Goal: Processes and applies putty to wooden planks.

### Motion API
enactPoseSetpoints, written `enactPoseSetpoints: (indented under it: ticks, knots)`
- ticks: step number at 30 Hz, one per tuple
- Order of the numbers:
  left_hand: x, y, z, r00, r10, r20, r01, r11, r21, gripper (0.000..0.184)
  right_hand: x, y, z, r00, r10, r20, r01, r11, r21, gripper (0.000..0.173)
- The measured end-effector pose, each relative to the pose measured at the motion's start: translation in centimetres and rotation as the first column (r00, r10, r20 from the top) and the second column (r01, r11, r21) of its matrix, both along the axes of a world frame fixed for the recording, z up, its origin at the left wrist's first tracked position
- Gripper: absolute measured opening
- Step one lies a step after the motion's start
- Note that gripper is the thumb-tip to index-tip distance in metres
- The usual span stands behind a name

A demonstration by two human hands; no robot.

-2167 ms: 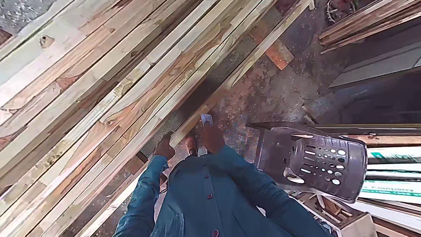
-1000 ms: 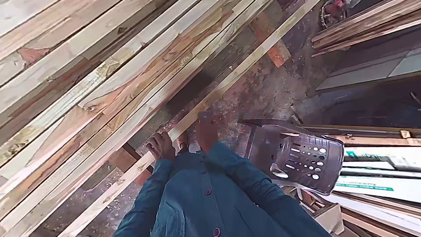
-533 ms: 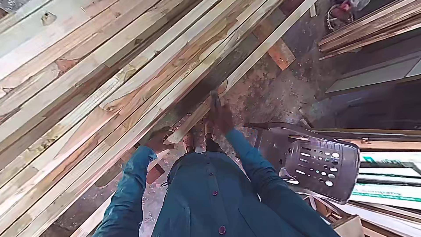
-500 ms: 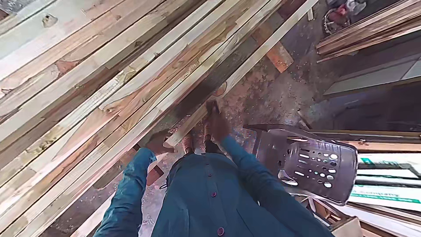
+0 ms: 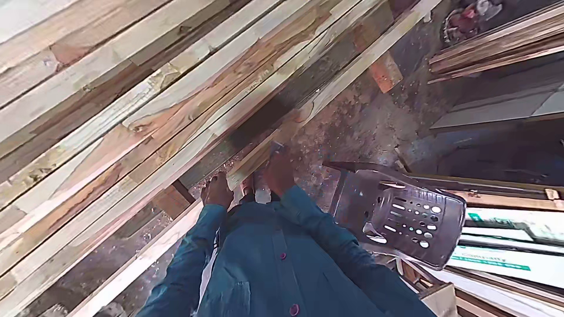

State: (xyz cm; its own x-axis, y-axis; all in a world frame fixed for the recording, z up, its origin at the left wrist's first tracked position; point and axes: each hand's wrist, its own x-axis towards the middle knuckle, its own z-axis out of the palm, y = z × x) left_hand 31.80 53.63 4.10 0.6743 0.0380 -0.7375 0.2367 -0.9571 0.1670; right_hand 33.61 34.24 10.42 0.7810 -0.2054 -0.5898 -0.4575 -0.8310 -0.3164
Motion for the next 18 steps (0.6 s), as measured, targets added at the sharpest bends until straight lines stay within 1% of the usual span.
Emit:
enactPoseSetpoints:
  ticks: [2, 4, 6, 7, 8, 10, 12, 13, 14, 15, 16, 17, 18]
  knots:
    - [0.4, 0.1, -0.1, 1.0, -0.002, -0.006, 0.002, 1.0, -0.001, 0.067, -1.9, 2.7, 1.1, 0.991, 0.067, -0.118, -0.063, 0.997, 0.037, 0.039]
    - [0.1, 0.2, -0.2, 0.998, 0.014, 0.057, -0.014, 1.0, 0.009, 0.073, -3.0, 3.3, 2.3, 0.961, 0.17, -0.217, -0.153, 0.984, 0.093, 0.036]
    - [-1.0, 0.5, -0.5, 0.981, 0.054, 0.187, -0.061, 0.998, 0.031, 0.082, -3.2, 1.7, 2.5, 0.953, 0.247, -0.177, -0.209, 0.956, 0.208, 0.028]
    - [-1.9, 0.9, -0.9, 0.97, 0.064, 0.233, -0.08, 0.995, 0.057, 0.08, -3.3, 0.4, 2.4, 0.955, 0.269, -0.126, -0.227, 0.935, 0.274, 0.026]
    - [-2.6, 1.4, -1.5, 0.962, 0.06, 0.265, -0.083, 0.993, 0.078, 0.074, -3.2, -0.8, 2.4, 0.962, 0.258, -0.085, -0.213, 0.91, 0.355, 0.028]
    - [-3.4, 2.6, -2.6, 0.958, -0.024, 0.287, -0.003, 0.996, 0.091, 0.064, -3.5, -3.0, 1.8, 0.977, 0.198, -0.083, -0.13, 0.854, 0.503, 0.034]
    - [-1.7, 4.1, -1.8, 0.981, -0.053, 0.185, 0.054, 0.999, -0.003, 0.067, -3.6, -3.7, 1.5, 0.992, 0.09, -0.09, -0.012, 0.77, 0.638, 0.034]
    - [-1.3, 5.0, -1.2, 0.991, -0.04, 0.128, 0.049, 0.996, -0.069, 0.067, -4.1, -3.7, 1.5, 0.995, 0.046, -0.093, 0.03, 0.732, 0.681, 0.033]
    - [-1.1, 5.7, -0.6, 0.994, -0.007, 0.106, 0.02, 0.992, -0.121, 0.067, -4.5, -3.5, 1.5, 0.996, 0.001, -0.085, 0.06, 0.699, 0.712, 0.03]
    - [-0.9, 6.4, -0.4, 0.991, 0.022, 0.134, -0.004, 0.99, -0.138, 0.066, -4.6, -3.2, 1.4, 0.996, -0.047, -0.078, 0.089, 0.659, 0.747, 0.027]
    - [-1.1, 7.0, -0.6, 0.984, 0.039, 0.171, -0.013, 0.988, -0.155, 0.062, -4.8, -2.9, 1.2, 0.992, -0.095, -0.082, 0.123, 0.622, 0.774, 0.028]
    - [-1.4, 7.7, -0.8, 0.982, 0.035, 0.187, 0.001, 0.982, -0.19, 0.058, -5.4, -2.5, 0.9, 0.987, -0.135, -0.089, 0.153, 0.607, 0.78, 0.036]
    - [-1.3, 8.3, -1.0, 0.984, 0.007, 0.179, 0.038, 0.968, -0.249, 0.052, -5.8, -2.0, 0.5, 0.983, -0.164, -0.08, 0.165, 0.619, 0.768, 0.044]
